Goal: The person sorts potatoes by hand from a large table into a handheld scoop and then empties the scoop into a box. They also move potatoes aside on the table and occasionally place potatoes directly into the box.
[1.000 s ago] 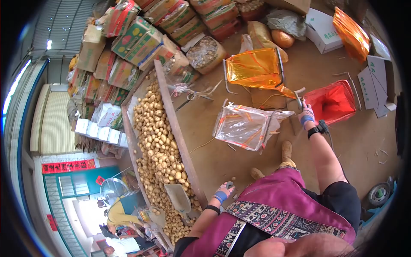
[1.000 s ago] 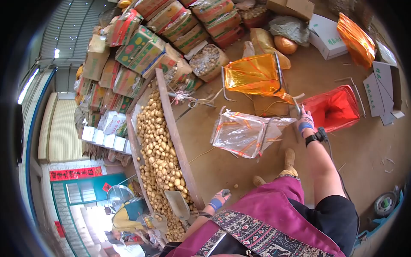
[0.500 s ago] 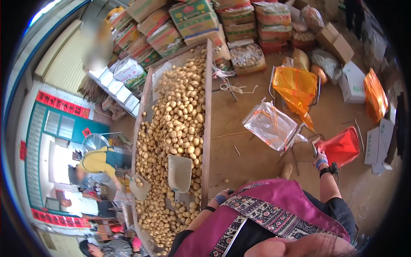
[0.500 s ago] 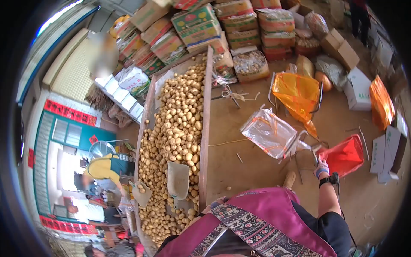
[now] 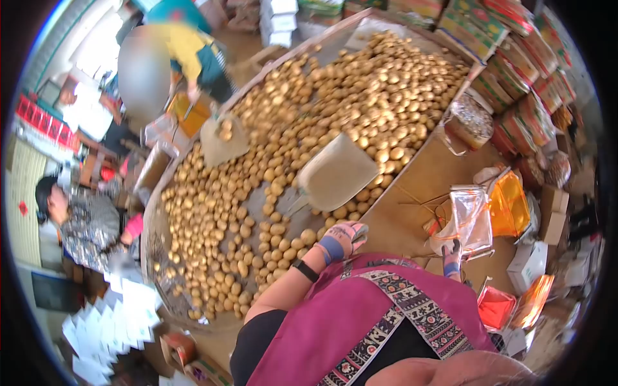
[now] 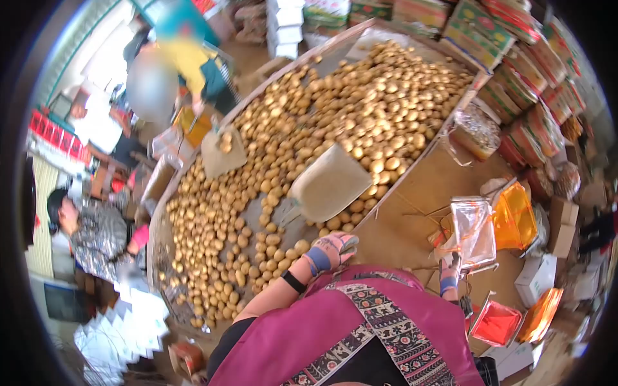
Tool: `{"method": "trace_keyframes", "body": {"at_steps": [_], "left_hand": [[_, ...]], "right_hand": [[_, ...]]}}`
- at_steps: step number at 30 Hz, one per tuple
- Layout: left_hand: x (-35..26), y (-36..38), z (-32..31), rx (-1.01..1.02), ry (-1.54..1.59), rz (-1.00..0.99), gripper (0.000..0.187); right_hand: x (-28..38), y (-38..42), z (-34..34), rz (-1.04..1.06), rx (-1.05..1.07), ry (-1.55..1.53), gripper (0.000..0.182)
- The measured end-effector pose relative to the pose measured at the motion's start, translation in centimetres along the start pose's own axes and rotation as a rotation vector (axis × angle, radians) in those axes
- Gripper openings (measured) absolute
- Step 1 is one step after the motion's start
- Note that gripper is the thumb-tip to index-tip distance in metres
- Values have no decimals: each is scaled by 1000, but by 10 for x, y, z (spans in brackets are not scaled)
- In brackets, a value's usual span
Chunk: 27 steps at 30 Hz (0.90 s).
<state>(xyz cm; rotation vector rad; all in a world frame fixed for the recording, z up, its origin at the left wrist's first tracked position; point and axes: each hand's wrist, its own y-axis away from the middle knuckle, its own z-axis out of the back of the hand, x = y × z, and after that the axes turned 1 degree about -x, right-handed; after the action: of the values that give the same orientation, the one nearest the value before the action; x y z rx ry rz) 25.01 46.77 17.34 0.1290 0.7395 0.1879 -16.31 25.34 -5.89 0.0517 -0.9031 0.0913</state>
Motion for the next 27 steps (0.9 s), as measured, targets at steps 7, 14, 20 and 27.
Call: {"method": "trace_keyframes", "body": {"at_steps": [7, 14, 20, 27], "left_hand": [[82, 35, 55, -862, -317, 156, 57], [104, -7, 62, -237, -15, 620, 78], [112, 23, 7, -255, 159, 606, 79], [159, 60, 15, -768, 783, 445, 55]], "right_hand": [[188, -28, -60, 258, 468, -214, 52], [326, 22, -134, 23, 1249, -403, 39], [369, 27, -175, -33, 1588, -323, 38], [419, 18, -198, -77, 1632, -325, 38]]}}
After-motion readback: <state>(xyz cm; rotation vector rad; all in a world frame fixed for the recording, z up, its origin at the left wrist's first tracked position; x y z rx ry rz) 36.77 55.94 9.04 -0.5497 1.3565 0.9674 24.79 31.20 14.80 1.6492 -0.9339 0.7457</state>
